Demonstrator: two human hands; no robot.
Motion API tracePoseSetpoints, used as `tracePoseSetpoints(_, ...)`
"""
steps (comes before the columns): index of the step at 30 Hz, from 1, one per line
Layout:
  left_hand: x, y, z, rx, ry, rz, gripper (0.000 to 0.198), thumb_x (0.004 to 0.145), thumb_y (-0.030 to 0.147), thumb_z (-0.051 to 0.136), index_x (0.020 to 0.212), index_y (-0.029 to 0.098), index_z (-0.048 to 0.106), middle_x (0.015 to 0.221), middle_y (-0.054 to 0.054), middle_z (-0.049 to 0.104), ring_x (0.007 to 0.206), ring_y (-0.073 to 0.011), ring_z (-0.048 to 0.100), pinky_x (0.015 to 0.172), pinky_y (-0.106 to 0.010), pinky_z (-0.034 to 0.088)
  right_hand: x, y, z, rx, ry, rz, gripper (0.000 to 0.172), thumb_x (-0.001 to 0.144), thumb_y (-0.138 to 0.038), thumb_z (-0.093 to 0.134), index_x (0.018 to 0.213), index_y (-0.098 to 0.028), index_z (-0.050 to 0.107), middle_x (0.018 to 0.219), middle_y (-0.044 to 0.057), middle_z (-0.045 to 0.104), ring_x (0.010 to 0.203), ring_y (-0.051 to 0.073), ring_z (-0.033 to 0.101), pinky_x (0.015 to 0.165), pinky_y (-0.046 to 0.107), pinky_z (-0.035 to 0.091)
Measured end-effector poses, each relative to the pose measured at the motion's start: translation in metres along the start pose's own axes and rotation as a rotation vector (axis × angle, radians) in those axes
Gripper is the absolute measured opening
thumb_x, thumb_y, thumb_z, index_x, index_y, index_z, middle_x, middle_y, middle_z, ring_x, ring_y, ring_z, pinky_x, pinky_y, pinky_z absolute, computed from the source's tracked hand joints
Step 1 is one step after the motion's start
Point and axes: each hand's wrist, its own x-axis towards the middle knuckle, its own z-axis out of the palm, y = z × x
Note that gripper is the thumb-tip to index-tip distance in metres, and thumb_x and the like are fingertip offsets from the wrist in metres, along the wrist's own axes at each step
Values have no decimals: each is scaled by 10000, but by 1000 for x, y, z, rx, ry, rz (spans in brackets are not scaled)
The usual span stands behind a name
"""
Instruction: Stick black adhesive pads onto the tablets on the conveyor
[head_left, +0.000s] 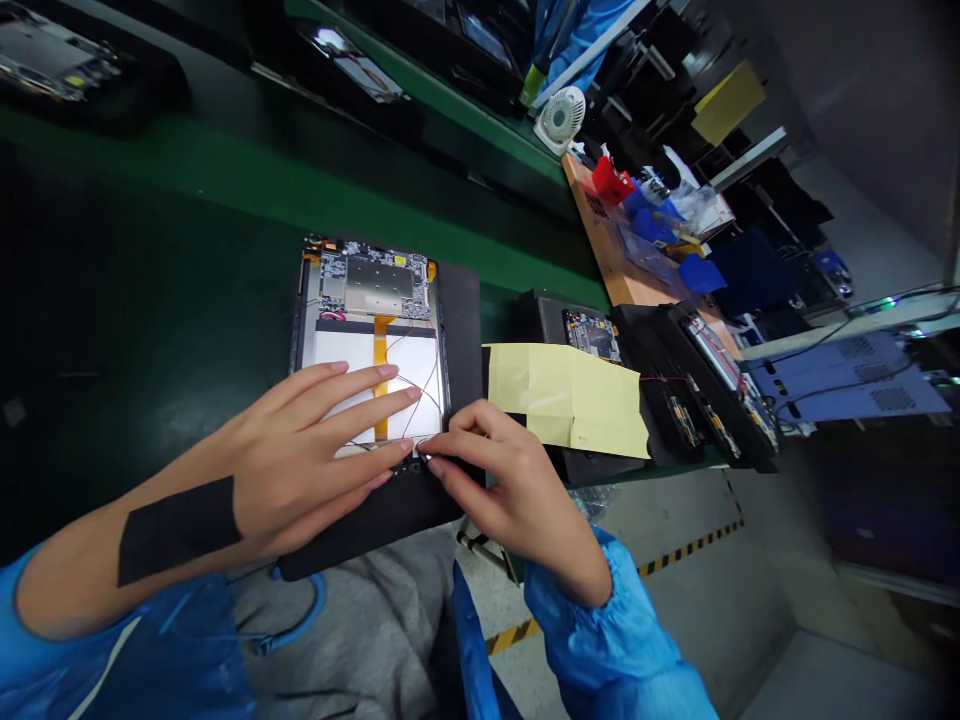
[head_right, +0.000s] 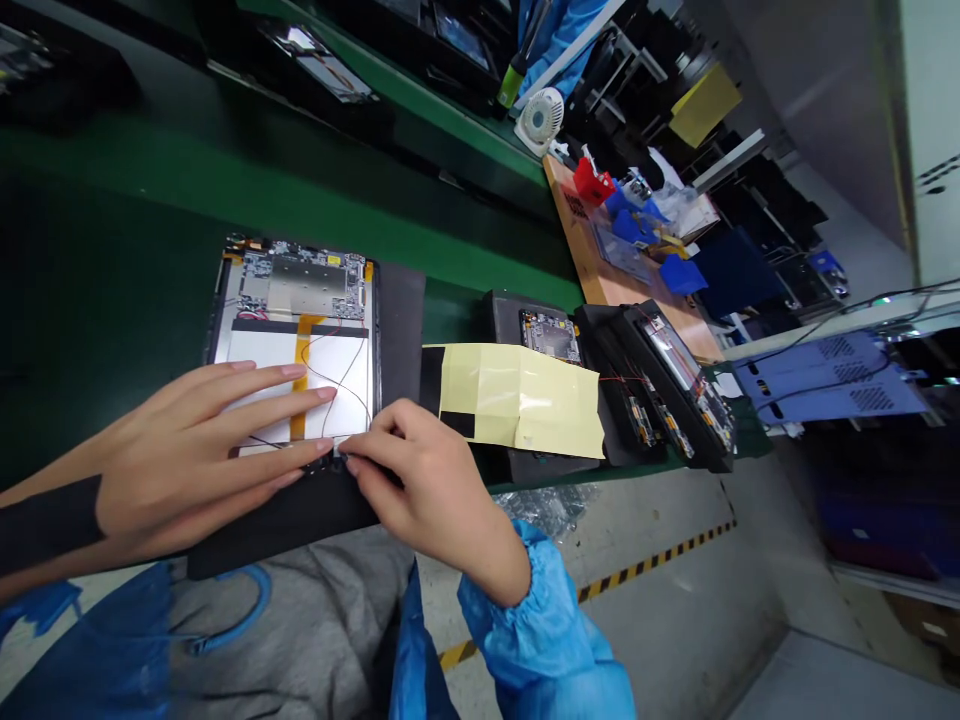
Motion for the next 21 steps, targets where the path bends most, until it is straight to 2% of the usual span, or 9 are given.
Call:
tracePoseSetpoints(4,2,-1,0,-15,6,7,336,1066,141,600,1373,245,689,1632,-86,604,1609,-327,453,1325,-553,383,4,-1,4,-66,18,15,76,1072,-239,721,1119,-194,760,1094,80,686,995,224,676,842,341,559)
tracePoseSetpoints(10,1,-1,2,-43,17,-1,293,1066,158,596,1328,238,701,1621,-92,606,1599,-329,465,1316,-551,396,4,-2,13,-63,88,-27,57,1051,-226,764,1035,-176,740,1003,56,678,936,216,628,821,345,514)
tracePoseSetpoints(14,0,-2,3,-59,21,-3,300,1069,170,599,1343,243,699,1620,-95,603,1602,-330,463,1315,-561,400,1,-3,18,-70,121,-15,71,1054,-225,754,998,-198,720,1016,54,662,992,226,620,877,360,529)
tracePoseSetpoints(19,2,-2,5,-38,40,-12,330,1049,137,598,1336,250,715,1627,-65,616,1597,-321,473,1339,-557,379,1,-2,20,-119,122,16,46,1063,-272,743,1078,-241,713,1187,84,656,1181,266,620,1042,437,538)
tracePoseSetpoints(21,3,-1,5,-32,19,-15,324,1056,152,591,1332,259,723,1619,-62,623,1584,-329,481,1328,-564,384,-1,1,21,-128,141,39,134,1049,-309,767,1147,-245,701,1211,95,645,1200,277,619,1049,453,546)
